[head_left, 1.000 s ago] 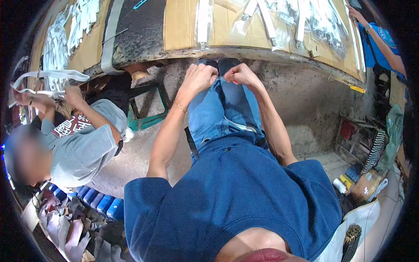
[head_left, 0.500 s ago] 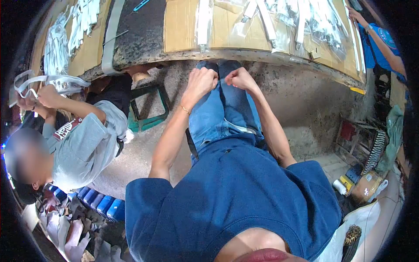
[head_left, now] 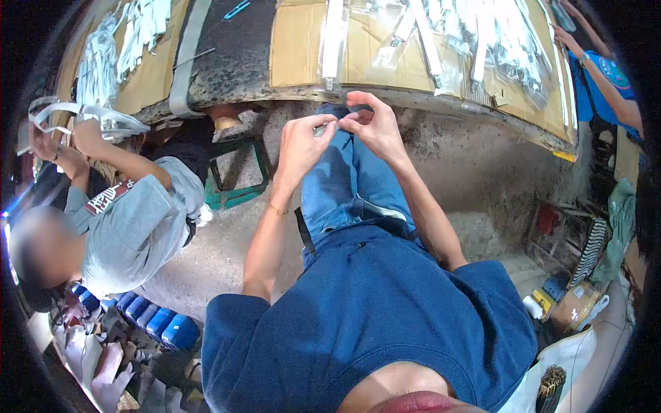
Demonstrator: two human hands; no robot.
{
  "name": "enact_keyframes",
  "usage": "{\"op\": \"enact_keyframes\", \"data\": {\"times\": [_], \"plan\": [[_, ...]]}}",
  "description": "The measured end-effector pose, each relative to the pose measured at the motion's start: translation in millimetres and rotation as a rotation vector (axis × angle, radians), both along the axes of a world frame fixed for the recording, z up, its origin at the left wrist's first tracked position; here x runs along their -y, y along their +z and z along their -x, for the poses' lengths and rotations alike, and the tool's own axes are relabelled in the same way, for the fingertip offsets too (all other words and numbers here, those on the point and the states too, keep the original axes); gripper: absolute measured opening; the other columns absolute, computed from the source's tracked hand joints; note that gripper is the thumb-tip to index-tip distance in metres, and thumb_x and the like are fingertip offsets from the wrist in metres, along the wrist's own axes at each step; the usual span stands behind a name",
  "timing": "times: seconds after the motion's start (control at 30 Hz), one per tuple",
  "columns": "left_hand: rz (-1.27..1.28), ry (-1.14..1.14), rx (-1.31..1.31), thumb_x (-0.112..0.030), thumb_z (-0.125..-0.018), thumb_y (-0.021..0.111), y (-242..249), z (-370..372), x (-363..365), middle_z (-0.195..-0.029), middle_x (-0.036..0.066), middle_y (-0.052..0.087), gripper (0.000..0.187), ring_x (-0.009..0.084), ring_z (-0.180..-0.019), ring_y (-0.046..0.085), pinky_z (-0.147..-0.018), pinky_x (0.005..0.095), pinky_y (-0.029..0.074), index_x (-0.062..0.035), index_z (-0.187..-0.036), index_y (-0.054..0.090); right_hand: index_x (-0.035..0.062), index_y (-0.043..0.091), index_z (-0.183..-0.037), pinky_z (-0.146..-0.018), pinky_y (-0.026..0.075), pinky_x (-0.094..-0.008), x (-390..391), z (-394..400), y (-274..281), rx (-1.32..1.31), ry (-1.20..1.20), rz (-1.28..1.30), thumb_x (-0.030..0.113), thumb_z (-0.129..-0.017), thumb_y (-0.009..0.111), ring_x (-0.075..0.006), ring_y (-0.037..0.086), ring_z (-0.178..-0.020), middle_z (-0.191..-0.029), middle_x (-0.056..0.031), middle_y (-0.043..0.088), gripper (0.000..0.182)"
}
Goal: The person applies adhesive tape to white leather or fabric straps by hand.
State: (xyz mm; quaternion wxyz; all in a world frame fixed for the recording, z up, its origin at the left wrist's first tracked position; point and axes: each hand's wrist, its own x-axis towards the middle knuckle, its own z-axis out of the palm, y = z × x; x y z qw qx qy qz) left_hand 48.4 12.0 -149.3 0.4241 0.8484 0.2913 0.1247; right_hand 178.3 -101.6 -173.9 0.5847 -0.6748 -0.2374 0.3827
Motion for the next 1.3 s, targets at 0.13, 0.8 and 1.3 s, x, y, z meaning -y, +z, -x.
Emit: {"op": "enact_keyframes", "data": {"times": [0.13, 0.8, 1.3], "plan": [[-0.004, 0.05, 0.027, -0.022, -0.087, 0.064, 10.9, 4.3, -10.0, -0.094, 0.021, 0.069, 0.025, 0.0356, -0.09, 0.068, -0.077, 0.0398, 0.053, -0.004, -0.104, 0.069, -0.0009, 0.057, -0.12, -0.075, 0.056, -0.0266, -22.5, 3.0, 12.4, 0.068, -0.05, -0.081, -0.007, -0.078, 0.069, -0.0122, 0.066, -0.085, -0.109, -0.0094, 0.061, 0.044], [-0.907, -0.507, -0.463, -0.019, -0.086, 0.057, 16.0, -81.8, -203.0, -0.092, 0.012, 0.063, 0.032, 0.032, -0.077, 0.066, -0.069, 0.0445, 0.055, -0.0214, -0.116, 0.067, -0.0035, 0.056, -0.107, -0.088, 0.048, -0.0456, -216.0, -54.9, -10.1, 1.164, -0.138, 0.222, 0.007, -0.071, 0.071, -0.0371, 0.056, -0.105, -0.11, -0.0191, 0.057, 0.04], [-1.141, -0.237, -0.107, -0.018, -0.082, 0.067, 5.6, -65.6, -182.9, -0.121, 0.013, 0.057, 0.04, 0.0293, -0.117, 0.052, -0.096, 0.0446, 0.039, -0.013, -0.121, 0.06, -0.0003, 0.069, -0.1, -0.079, 0.051, -0.026, 58.7, -38.2, -13.8, 0.127, -0.349, -0.099, 0.007, -0.09, 0.063, -0.0134, 0.064, -0.087, -0.095, -0.0056, 0.067, 0.013]]}}
